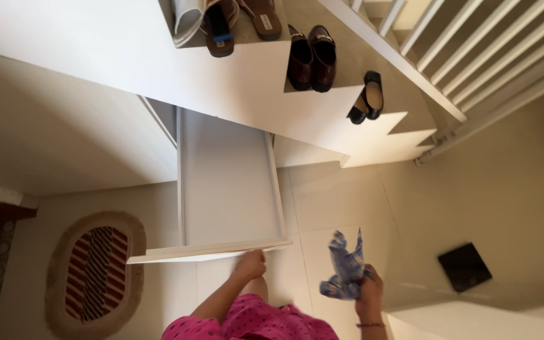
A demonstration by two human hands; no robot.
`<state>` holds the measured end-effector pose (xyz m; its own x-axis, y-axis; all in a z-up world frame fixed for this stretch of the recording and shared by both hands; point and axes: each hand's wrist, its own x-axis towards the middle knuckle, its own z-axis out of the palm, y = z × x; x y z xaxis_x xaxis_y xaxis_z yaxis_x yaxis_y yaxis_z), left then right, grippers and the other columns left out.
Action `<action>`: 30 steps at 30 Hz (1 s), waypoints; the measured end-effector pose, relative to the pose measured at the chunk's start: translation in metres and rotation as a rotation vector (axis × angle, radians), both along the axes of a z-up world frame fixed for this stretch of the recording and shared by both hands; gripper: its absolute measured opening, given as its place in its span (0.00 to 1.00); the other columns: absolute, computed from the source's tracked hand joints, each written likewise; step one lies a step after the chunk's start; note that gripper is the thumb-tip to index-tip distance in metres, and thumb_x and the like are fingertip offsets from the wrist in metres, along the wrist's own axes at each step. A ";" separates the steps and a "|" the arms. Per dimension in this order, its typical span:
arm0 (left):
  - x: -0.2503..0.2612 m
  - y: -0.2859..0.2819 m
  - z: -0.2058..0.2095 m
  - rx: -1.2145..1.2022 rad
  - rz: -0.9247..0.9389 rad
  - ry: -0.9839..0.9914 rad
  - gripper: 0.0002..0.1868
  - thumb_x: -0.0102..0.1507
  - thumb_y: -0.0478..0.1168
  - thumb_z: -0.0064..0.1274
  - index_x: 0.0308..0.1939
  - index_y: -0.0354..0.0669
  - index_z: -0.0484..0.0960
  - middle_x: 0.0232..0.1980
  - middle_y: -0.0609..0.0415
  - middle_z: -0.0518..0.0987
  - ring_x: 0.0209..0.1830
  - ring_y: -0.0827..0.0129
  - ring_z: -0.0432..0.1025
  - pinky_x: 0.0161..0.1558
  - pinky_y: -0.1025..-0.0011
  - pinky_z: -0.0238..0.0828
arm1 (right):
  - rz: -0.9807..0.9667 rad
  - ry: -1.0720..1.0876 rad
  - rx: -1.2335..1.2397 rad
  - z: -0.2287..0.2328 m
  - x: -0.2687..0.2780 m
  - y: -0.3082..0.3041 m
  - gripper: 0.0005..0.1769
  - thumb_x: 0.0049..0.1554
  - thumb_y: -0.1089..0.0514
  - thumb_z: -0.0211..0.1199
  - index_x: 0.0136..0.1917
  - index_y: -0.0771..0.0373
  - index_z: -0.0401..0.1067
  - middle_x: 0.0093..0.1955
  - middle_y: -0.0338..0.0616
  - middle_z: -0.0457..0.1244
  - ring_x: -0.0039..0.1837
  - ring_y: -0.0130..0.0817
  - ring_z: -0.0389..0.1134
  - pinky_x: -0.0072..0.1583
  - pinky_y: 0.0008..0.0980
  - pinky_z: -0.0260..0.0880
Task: Cleaning a shoe storage drawer and wiping down several pairs of shoes with a cloth.
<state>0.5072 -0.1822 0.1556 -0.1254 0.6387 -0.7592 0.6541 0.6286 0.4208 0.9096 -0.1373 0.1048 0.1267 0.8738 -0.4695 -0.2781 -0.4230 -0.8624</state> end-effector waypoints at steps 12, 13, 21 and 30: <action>-0.025 0.038 -0.026 0.044 0.249 0.018 0.17 0.58 0.36 0.52 0.51 0.47 0.84 0.54 0.52 0.84 0.57 0.60 0.78 0.60 0.62 0.74 | 0.196 0.102 -0.154 0.073 -0.125 0.140 0.15 0.60 0.66 0.50 0.56 0.66 0.73 0.46 0.44 0.68 0.46 0.33 0.68 0.48 0.32 0.72; -0.022 0.049 -0.026 0.040 0.248 0.016 0.17 0.58 0.36 0.52 0.51 0.47 0.84 0.54 0.52 0.84 0.57 0.60 0.78 0.60 0.62 0.74 | 0.194 0.100 -0.158 0.082 -0.124 0.153 0.15 0.60 0.66 0.50 0.56 0.66 0.73 0.46 0.44 0.68 0.46 0.33 0.68 0.48 0.32 0.72; -0.027 0.149 -0.002 0.311 0.236 -0.028 0.15 0.61 0.40 0.53 0.50 0.44 0.84 0.54 0.49 0.84 0.55 0.56 0.77 0.58 0.59 0.74 | 0.198 0.047 -0.120 0.137 -0.147 0.248 0.13 0.56 0.67 0.64 0.56 0.63 0.72 0.48 0.44 0.67 0.48 0.33 0.69 0.45 0.34 0.72; 0.018 0.221 0.021 0.352 0.525 -0.142 0.15 0.62 0.36 0.52 0.53 0.43 0.82 0.56 0.51 0.83 0.51 0.58 0.80 0.54 0.63 0.77 | 0.439 0.017 0.241 0.152 -0.187 0.427 0.17 0.60 0.66 0.57 0.63 0.62 0.73 0.59 0.43 0.67 0.59 0.32 0.68 0.58 0.29 0.70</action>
<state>0.5249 0.0383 0.1765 -0.4023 0.7337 -0.5476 0.2202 0.6581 0.7200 0.7227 0.2900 0.2564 -0.2828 0.9269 -0.2467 -0.1337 -0.2928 -0.9468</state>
